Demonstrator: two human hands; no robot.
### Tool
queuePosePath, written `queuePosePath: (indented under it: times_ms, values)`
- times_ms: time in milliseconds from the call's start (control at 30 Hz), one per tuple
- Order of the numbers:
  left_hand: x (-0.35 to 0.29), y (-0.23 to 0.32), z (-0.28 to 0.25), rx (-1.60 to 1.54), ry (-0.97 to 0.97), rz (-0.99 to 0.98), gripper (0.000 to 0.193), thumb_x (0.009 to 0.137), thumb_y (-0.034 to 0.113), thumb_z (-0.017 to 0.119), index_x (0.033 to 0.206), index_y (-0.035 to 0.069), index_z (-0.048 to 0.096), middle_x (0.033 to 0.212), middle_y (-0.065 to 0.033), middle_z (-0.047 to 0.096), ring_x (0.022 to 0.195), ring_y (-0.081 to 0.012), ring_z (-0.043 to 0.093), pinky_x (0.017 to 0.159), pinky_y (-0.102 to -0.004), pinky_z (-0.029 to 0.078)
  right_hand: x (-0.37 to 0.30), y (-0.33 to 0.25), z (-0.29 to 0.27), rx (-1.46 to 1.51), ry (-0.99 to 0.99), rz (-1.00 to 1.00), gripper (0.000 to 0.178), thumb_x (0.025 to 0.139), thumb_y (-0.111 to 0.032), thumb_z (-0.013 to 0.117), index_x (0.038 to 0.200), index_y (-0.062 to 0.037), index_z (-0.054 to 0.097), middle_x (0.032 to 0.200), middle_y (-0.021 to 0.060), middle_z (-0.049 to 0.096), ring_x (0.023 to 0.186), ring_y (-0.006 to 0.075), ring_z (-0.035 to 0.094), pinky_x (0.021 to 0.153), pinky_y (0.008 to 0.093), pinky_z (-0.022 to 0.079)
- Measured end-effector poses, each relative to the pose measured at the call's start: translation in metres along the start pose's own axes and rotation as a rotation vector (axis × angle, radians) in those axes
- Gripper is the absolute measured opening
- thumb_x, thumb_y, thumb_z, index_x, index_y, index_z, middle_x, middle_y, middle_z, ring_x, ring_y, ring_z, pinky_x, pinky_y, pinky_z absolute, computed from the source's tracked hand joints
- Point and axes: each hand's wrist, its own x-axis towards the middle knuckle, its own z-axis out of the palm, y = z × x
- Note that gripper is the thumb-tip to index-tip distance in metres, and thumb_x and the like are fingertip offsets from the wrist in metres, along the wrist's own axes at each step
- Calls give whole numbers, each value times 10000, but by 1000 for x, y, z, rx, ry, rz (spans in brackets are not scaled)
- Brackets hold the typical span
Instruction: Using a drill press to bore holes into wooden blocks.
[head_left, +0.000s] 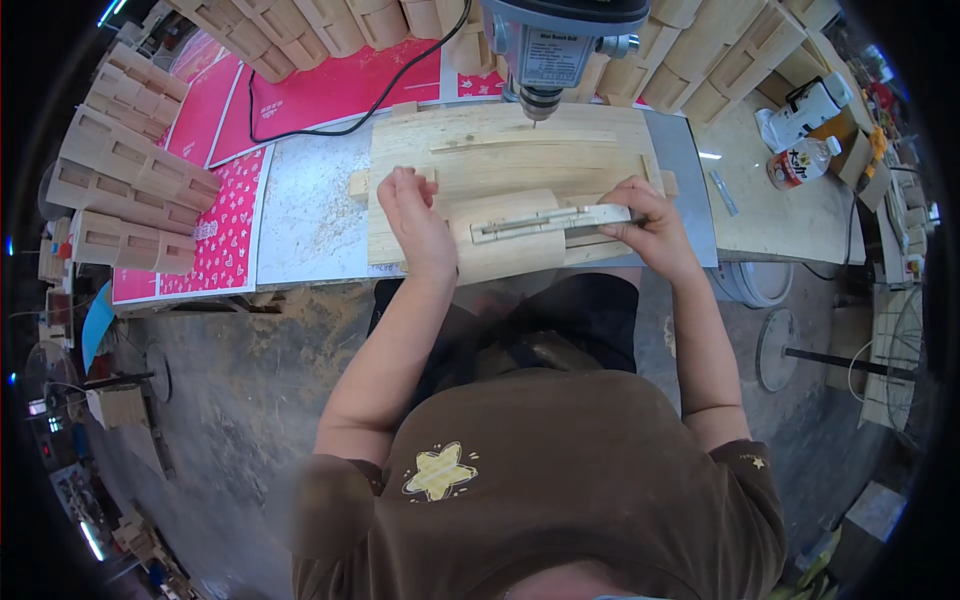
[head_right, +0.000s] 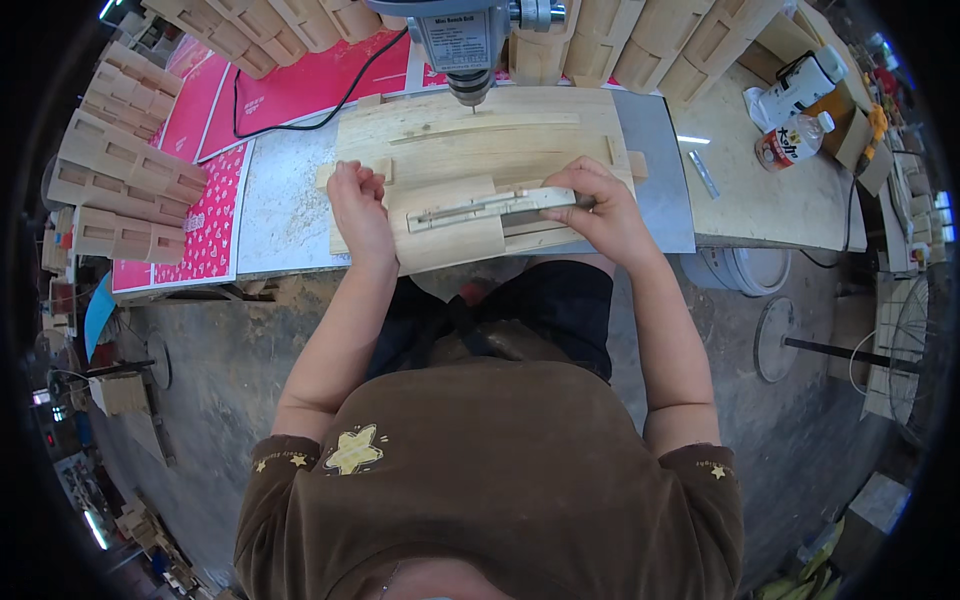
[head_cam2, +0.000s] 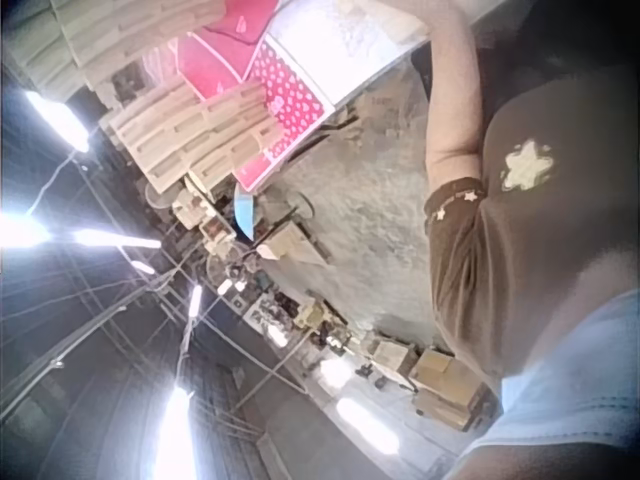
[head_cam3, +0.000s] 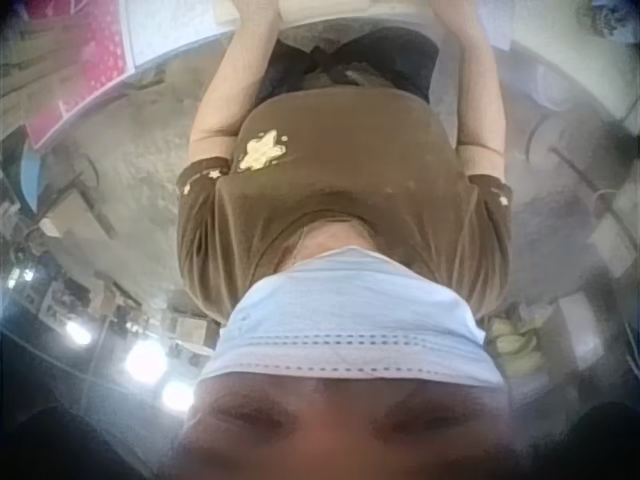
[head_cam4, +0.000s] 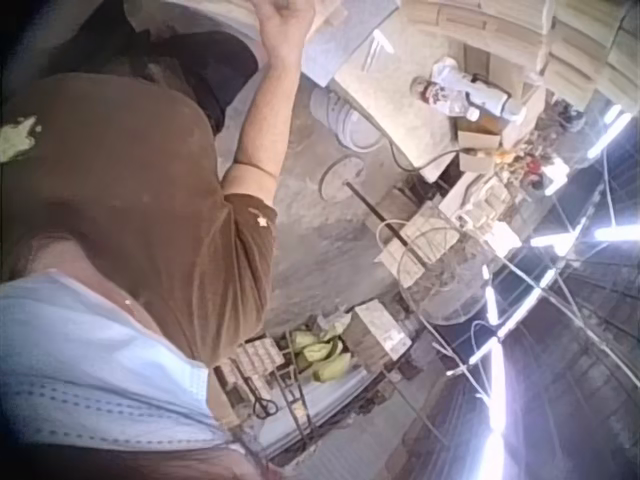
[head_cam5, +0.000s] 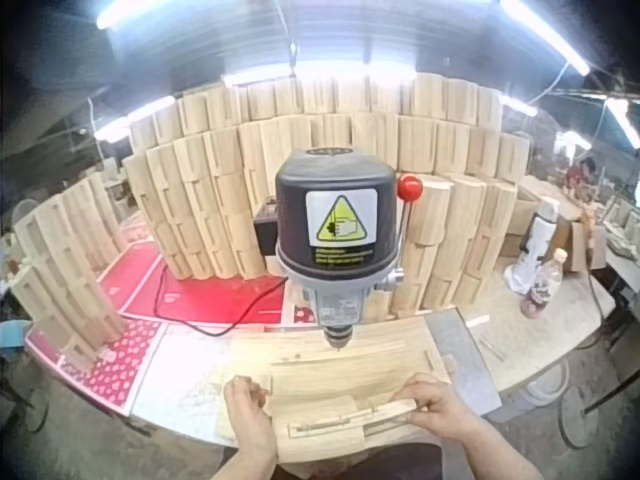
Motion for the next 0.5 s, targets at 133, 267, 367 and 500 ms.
queuePosePath:
  times_ms: [133,267,367,500]
  values:
    - [-32,-10,-31,233,-344,202,241,927,246,511,1004,20,477,953,-68,487,882,-158,471,852,-300,378,-10,11,-4,-28,53,-19,239,681,8,719,909,-15,650,857,43,562,825,170,546,753,272,429]
    - [-52,-20,-35,536,-568,523,626,641,190,782,1178,28,505,1086,-150,509,1011,-299,502,888,-370,403,-9,20,-19,-98,166,10,247,680,2,725,915,-14,648,856,47,567,830,174,547,753,270,428]
    - [-40,-23,-16,710,-514,622,721,596,255,809,1214,48,502,1097,-143,515,1005,-292,502,902,-399,352,11,22,-25,-88,219,31,258,686,-10,728,932,-18,649,843,47,570,830,184,550,748,269,428]
    - [-7,-29,1,1006,-449,664,792,543,325,820,1237,90,520,1061,-76,546,983,-230,502,899,-417,268,44,34,-25,-247,310,6,261,700,-29,728,948,-17,648,852,52,580,833,176,552,754,269,430]
